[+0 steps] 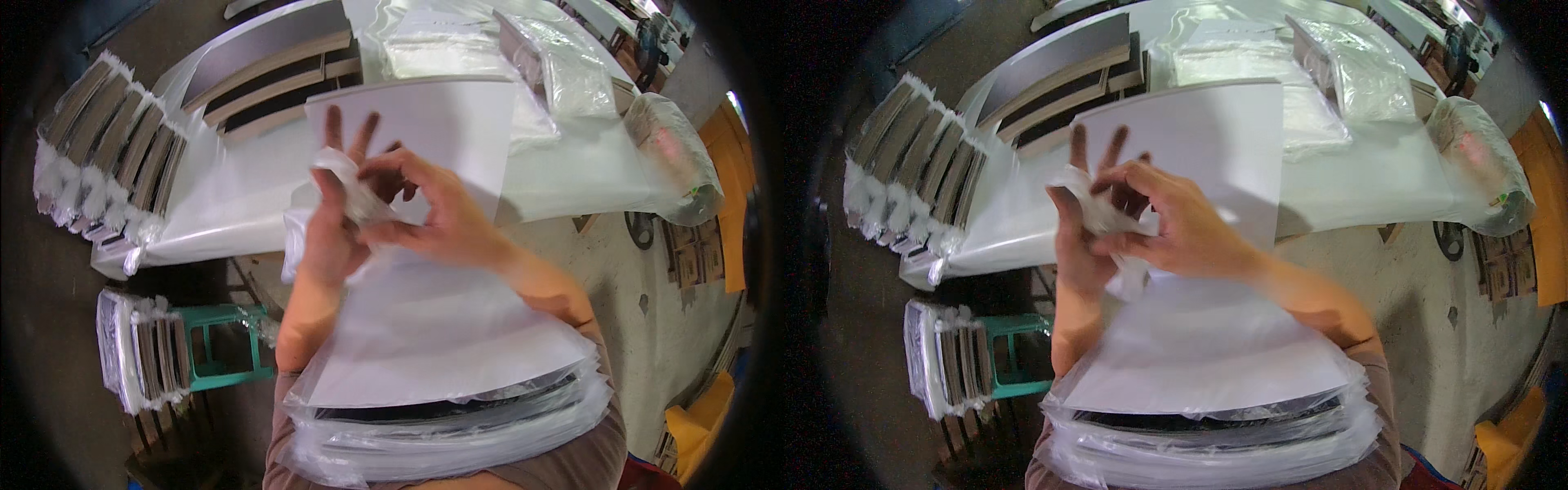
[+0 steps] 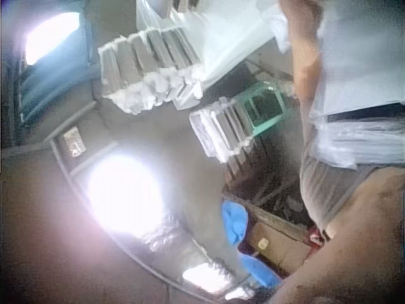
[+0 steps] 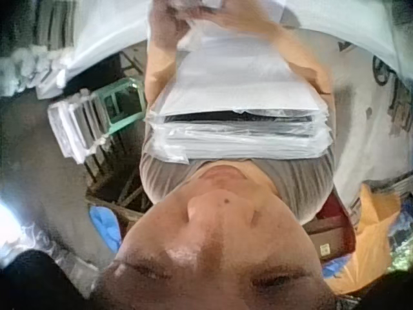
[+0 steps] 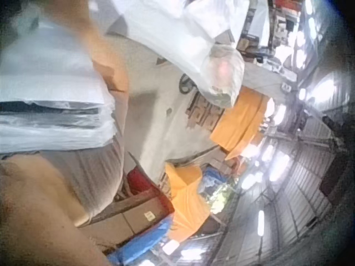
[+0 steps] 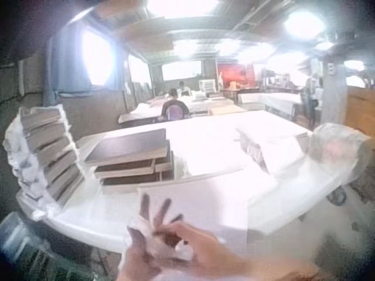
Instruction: The person wraps individual dark boards in plastic film, pulling the film from a roll or stack and smoothing it over each board one by one.
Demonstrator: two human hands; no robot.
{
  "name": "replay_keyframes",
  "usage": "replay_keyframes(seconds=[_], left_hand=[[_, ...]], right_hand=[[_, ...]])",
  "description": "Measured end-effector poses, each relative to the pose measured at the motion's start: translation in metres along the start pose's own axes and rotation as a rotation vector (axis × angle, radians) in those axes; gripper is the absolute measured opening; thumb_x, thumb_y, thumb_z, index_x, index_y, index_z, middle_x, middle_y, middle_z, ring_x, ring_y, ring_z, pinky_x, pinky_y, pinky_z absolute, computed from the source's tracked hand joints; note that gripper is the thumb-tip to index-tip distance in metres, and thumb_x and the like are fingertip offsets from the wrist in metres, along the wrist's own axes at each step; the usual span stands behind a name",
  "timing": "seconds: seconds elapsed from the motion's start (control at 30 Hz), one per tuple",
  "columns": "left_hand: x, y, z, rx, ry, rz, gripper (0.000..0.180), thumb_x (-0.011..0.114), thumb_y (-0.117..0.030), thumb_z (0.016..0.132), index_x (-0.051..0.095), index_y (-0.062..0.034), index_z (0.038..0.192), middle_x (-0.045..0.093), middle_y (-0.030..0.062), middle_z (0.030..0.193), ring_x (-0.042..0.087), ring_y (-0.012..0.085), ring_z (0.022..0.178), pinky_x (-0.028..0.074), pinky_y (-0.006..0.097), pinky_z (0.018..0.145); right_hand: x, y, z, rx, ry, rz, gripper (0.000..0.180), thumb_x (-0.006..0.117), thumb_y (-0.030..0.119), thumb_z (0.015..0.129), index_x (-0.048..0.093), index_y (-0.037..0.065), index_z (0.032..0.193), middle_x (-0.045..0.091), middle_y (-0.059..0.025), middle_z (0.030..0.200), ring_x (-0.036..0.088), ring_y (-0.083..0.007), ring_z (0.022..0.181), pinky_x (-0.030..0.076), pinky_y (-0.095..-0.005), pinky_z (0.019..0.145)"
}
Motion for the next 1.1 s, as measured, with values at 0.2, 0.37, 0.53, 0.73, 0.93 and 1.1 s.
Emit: replay_keyframes(seconds=[0.2,0.37,0.53,0.73,0.93,1.1], left_hand=[[-0.035,0.035,-0.007,-0.199,-0.235,0.019,0.039,0.061,-0.012,0.077,0.045,-0.0008,0.111,0.053,0.0072,0.105,0.053,0.0160,0.093,0.045,0.029,0.077],[-0.038,0.041,-0.001,-0.198,-0.319,-0.063,0.029,0.062,-0.007,0.076,0.050,-0.0032,0.102,0.057,0.0039,0.094,0.056,0.0143,0.083,0.047,0.027,0.069],[-0.029,0.050,0.001,-0.216,-0.262,-0.017,0.031,0.065,-0.013,0.075,0.051,-0.0058,0.101,0.056,0.0030,0.092,0.054,0.0137,0.084,0.045,0.027,0.070],[-0.041,0.052,0.002,-0.206,-0.276,-0.210,0.040,0.056,-0.034,0.080,0.047,-0.0065,0.106,0.053,0.0038,0.099,0.052,0.0148,0.089,0.043,0.028,0.075],[-0.030,0.051,0.002,-0.220,-0.323,-0.257,0.043,0.051,-0.041,0.080,0.045,-0.0069,0.106,0.053,0.0048,0.099,0.051,0.0160,0.091,0.043,0.029,0.078],[-0.030,0.054,0.003,-0.221,-0.286,-0.285,0.034,0.049,-0.042,0.081,0.046,-0.0094,0.088,0.048,-0.0004,0.082,0.048,0.0114,0.076,0.041,0.025,0.069]], right_hand=[[-0.024,-0.054,-0.012,0.296,-0.241,0.007,0.011,0.053,0.014,0.083,0.054,0.003,0.085,0.051,-0.0038,0.058,0.044,-0.0076,0.047,0.037,-0.0197,0.046],[-0.034,-0.070,-0.008,0.287,-0.253,0.356,0.013,0.054,0.015,0.083,0.049,0.005,0.089,0.049,0.0005,0.065,0.047,-0.0065,0.060,0.037,-0.0178,0.056],[-0.025,-0.065,-0.006,0.367,-0.181,0.253,0.025,0.062,0.023,0.076,0.054,0.006,0.093,0.054,0.0007,0.070,0.050,-0.0079,0.068,0.038,-0.0207,0.065],[-0.029,-0.054,-0.008,0.196,-0.294,0.025,0.021,0.065,0.017,0.073,0.059,0.005,0.088,0.058,-0.0011,0.073,0.053,-0.0085,0.072,0.038,-0.0229,0.069],[-0.027,-0.080,-0.014,0.438,-0.331,0.429,0.021,0.064,0.011,0.074,0.058,0.003,0.092,0.058,-0.0011,0.074,0.053,-0.0080,0.072,0.041,-0.0217,0.069],[-0.017,-0.082,-0.014,0.355,-0.174,0.430,0.013,0.061,0.007,0.077,0.057,0.004,0.088,0.058,-0.0018,0.074,0.050,-0.0064,0.062,0.041,-0.0178,0.060]])
Point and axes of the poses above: each hand's wrist, its own z-axis towards the middle knuckle, its own x-axis out of the palm, y = z × x, the point moved 6 cm from there along z, towards the middle knuckle
